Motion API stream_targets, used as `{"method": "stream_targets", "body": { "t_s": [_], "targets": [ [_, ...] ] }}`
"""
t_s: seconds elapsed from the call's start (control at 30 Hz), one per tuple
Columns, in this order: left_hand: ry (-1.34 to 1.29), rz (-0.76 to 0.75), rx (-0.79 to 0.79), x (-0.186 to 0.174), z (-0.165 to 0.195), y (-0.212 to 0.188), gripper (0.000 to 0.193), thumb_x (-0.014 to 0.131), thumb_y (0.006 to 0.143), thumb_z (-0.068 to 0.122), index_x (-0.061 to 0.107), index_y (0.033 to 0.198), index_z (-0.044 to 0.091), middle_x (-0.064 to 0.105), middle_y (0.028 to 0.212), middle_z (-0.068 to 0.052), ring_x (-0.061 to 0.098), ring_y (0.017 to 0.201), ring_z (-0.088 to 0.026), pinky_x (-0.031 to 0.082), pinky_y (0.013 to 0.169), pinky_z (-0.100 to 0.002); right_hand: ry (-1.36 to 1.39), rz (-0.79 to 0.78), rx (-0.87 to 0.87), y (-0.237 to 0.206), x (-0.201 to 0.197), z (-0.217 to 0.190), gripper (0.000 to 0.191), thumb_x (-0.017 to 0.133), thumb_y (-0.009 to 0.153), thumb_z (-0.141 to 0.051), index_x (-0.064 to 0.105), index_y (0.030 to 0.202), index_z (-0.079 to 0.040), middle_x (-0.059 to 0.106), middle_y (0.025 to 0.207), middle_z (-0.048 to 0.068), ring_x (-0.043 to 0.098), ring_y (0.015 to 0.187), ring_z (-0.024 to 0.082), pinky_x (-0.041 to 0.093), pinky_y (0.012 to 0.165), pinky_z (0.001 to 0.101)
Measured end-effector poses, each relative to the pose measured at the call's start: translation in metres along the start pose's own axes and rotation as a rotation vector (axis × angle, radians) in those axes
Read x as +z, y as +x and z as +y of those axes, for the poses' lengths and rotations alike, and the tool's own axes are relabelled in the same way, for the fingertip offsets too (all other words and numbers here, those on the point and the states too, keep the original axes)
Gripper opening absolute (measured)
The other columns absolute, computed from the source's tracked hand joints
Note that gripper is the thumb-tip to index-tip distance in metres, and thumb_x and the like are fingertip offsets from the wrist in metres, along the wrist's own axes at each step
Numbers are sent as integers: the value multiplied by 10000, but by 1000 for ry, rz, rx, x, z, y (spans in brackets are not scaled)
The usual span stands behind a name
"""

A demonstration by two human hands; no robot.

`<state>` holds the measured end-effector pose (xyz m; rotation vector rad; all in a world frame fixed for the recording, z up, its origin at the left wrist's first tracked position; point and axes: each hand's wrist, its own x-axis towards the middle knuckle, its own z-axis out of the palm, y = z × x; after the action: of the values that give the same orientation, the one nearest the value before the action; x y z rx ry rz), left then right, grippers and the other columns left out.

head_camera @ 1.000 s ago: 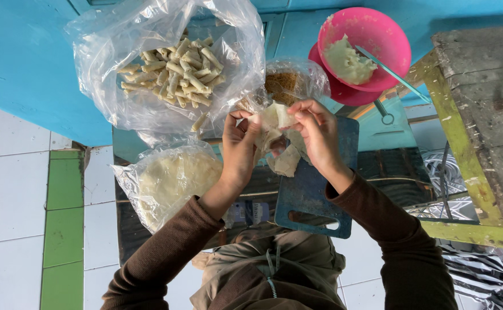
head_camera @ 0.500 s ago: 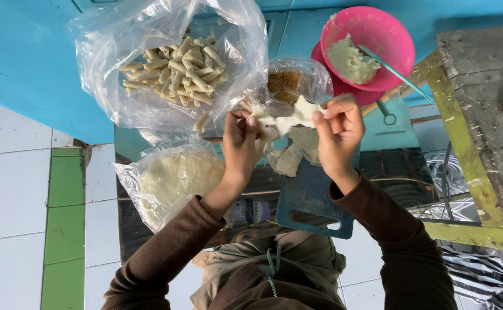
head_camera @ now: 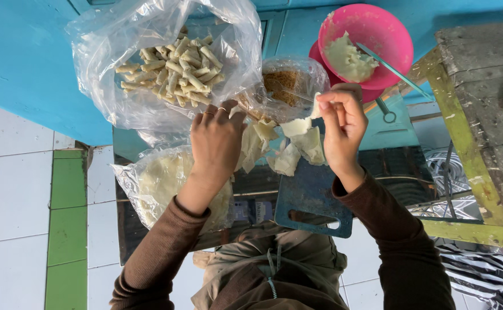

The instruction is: The person takes thin dough wrappers from a pile on a cutting board, scoops filling from a pink bowl with a small spatula, places the filling on a wrapper, and folds the wrapper over it. The folded snacks are set aside with a bag of already rolled dough pieces on the table.

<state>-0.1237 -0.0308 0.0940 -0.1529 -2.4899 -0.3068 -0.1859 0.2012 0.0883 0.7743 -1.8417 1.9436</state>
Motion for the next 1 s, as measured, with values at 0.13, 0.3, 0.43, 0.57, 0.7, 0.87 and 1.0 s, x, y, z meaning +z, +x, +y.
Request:
{"method": "stream_targets", "body": {
  "t_s": [0.13,0.3,0.43,0.57,0.7,0.87,1.0],
  "targets": [
    [-21,-125,20,18,4,-12,295,806,835,383,696,869,111,717,979,-45,720,952,-261,553,786,-416,154,47,153,16,-16,-4,153,489,1051,68,625,1053,0,621,1043,30,513,869,54,412,747,182],
    [-33,-390,-150,43,7,-19,356,802,822,358,664,943,52,698,980,-102,720,924,-292,575,644,-420,-128,-283,268,33,-34,-8,187,473,1048,22,656,1053,-14,639,889,12,563,843,57,434,784,195],
    [-411,-412,-124,29,-6,-11,212,765,896,261,655,937,84,726,951,-109,723,813,-332,559,659,-450,-216,-441,260,24,-18,-3,59,700,1012,-57,674,1041,-13,690,923,7,620,796,40,485,677,205],
    [-507,-315,-271,3,-14,4,244,743,917,219,591,1046,79,767,912,-119,749,821,-339,561,674,-441,-362,-517,106,15,-6,-4,84,744,995,-77,704,1047,-25,722,952,17,631,792,54,488,664,219],
    [-641,-245,-265,-15,-20,17,365,764,886,121,522,1155,75,772,932,-130,765,860,-302,569,691,-394,-376,-512,56,13,0,-9,95,730,984,-50,711,1072,-17,739,1004,42,665,790,88,510,682,239],
    [-1231,-400,-473,-22,-22,22,376,689,923,-18,505,1242,60,700,868,-64,654,741,-125,515,640,-277,-152,-552,-1,13,4,-13,228,692,1009,-18,655,1232,7,642,1346,94,718,1109,161,605,913,270],
    [-1628,-425,-663,-19,-16,28,405,654,861,-117,498,1209,20,710,966,12,707,874,-57,571,732,-234,-30,-571,151,11,7,-4,495,781,918,-82,566,1355,6,582,1400,79,665,1135,141,603,881,261]
  ]
}}
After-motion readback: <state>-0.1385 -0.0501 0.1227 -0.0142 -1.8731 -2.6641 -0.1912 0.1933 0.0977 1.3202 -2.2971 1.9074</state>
